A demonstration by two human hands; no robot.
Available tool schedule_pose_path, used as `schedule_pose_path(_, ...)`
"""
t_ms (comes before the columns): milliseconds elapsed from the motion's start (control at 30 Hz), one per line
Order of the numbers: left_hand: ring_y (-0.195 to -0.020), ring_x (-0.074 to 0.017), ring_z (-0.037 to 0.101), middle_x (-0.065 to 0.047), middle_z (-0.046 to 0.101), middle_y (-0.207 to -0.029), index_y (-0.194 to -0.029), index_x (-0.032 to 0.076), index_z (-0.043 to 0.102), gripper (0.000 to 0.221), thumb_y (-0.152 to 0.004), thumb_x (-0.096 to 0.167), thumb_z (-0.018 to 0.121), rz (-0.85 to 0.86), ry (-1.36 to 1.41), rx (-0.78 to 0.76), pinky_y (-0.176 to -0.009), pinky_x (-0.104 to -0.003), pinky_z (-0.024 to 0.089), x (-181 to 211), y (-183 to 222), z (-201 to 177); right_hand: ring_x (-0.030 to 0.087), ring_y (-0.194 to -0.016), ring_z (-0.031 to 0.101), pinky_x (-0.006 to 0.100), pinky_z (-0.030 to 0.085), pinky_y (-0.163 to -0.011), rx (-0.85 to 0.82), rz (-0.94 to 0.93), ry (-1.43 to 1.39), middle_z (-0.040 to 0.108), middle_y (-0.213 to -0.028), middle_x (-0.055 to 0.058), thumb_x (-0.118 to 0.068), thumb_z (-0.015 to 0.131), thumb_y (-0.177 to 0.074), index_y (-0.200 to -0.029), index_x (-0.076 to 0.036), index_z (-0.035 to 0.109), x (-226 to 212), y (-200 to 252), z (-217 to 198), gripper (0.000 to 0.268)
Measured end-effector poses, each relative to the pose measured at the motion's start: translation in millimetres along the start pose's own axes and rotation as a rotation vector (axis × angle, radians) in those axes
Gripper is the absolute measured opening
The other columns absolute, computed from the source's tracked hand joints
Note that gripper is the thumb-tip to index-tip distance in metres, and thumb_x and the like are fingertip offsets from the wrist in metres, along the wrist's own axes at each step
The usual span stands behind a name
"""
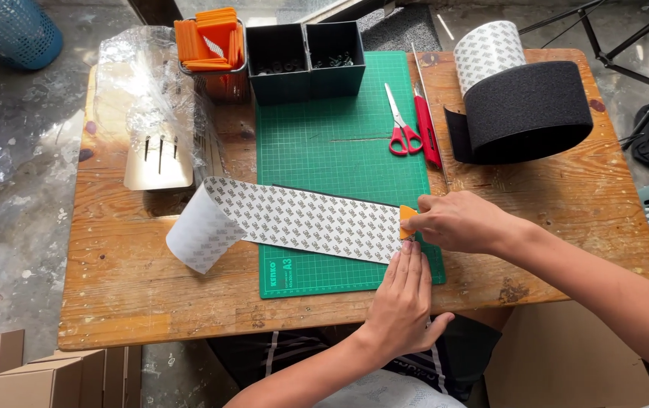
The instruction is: Measuring, cutting, and applying adhesive backing to a foam component using scissors and a scraper.
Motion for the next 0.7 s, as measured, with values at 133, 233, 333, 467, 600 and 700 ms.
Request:
schedule_pose_path(133, -0.143, -0.0543, 0.035, -0.045, 0.041, -0.145, -0.138, -0.024, 0.043, 0.094, -0.084, 0.051, 0.058, -0.001, 0.089, 0.005, -0.123, -0.054, 0.027, -3.3, 1.1, -0.4, 0.034, -0.061, 0.062, 0.049, 0.048, -0.05, -0.078, 0.011, -0.044, 0.056, -0.088, 0.003, -0.03, 0.063, -0.091, -0.115, -0.033, 0.063, -12.0, -22.5, -9.9, 0.024)
schedule_pose_path(233, -0.142, -0.0569, 0.036, -0.046, 0.043, -0.142, -0.137, -0.025, 0.043, 0.095, -0.082, 0.05, 0.06, 0.002, 0.136, 0.016, -0.123, -0.057, 0.026, -1.3, 2.2, 0.6, 0.03, -0.068, 0.064, 0.046, 0.049, -0.055, -0.143, 0.019, -0.083, 0.058, -0.086, 0.001, -0.026, 0.063, -0.091, -0.115, -0.031, 0.066, -22.3, -36.8, -19.1, 0.025)
schedule_pose_path(333, -0.142, -0.0596, 0.032, -0.048, 0.038, -0.144, -0.138, -0.026, 0.039, 0.095, -0.081, 0.047, 0.061, -0.006, 0.17, 0.028, -0.123, -0.059, 0.024, -0.3, 1.9, 1.4, 0.028, -0.066, 0.061, 0.044, 0.045, -0.055, -0.152, 0.033, -0.135, 0.059, -0.082, 0.001, -0.025, 0.061, -0.094, -0.113, -0.03, 0.07, -32.1, -54.4, -32.6, 0.022)
schedule_pose_path(467, -0.142, -0.0625, 0.028, -0.051, 0.029, -0.148, -0.141, -0.028, 0.03, 0.097, -0.08, 0.042, 0.06, -0.023, 0.209, 0.016, -0.123, -0.061, 0.021, 2.6, 3.8, 2.2, 0.03, -0.076, 0.062, 0.046, 0.044, -0.062, -0.188, 0.084, -0.208, 0.064, -0.087, 0.001, -0.03, 0.06, -0.093, -0.116, -0.032, 0.073, -40.8, -75.3, -40.1, 0.027)
schedule_pose_path(600, -0.144, -0.0605, 0.025, -0.05, 0.028, -0.149, -0.141, -0.027, 0.031, 0.1, -0.078, 0.043, 0.062, -0.042, 0.186, -0.002, -0.124, -0.06, 0.02, 3.4, 3.5, 3.8, 0.027, -0.084, 0.064, 0.042, 0.046, -0.068, -0.186, 0.064, -0.264, 0.068, -0.095, 0.002, -0.026, 0.062, -0.095, -0.114, -0.028, 0.074, -61.5, -96.4, -57.3, 0.023)
schedule_pose_path(700, -0.145, -0.0599, 0.025, -0.048, 0.028, -0.15, -0.142, -0.026, 0.031, 0.098, -0.079, 0.043, 0.061, -0.054, 0.171, -0.015, -0.124, -0.059, 0.019, 4.2, 2.7, 4.4, 0.029, -0.091, 0.064, 0.044, 0.047, -0.072, -0.165, 0.066, -0.281, 0.071, -0.099, 0.005, -0.024, 0.065, -0.094, -0.116, -0.025, 0.074, -74.3, -114.4, -67.0, 0.024)
Point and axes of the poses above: each hand's wrist, its own y-axis away from the middle knuckle, its own z-axis out of the palm, x = y × z, the point moved 6 cm from there along -y, towards the middle knuckle
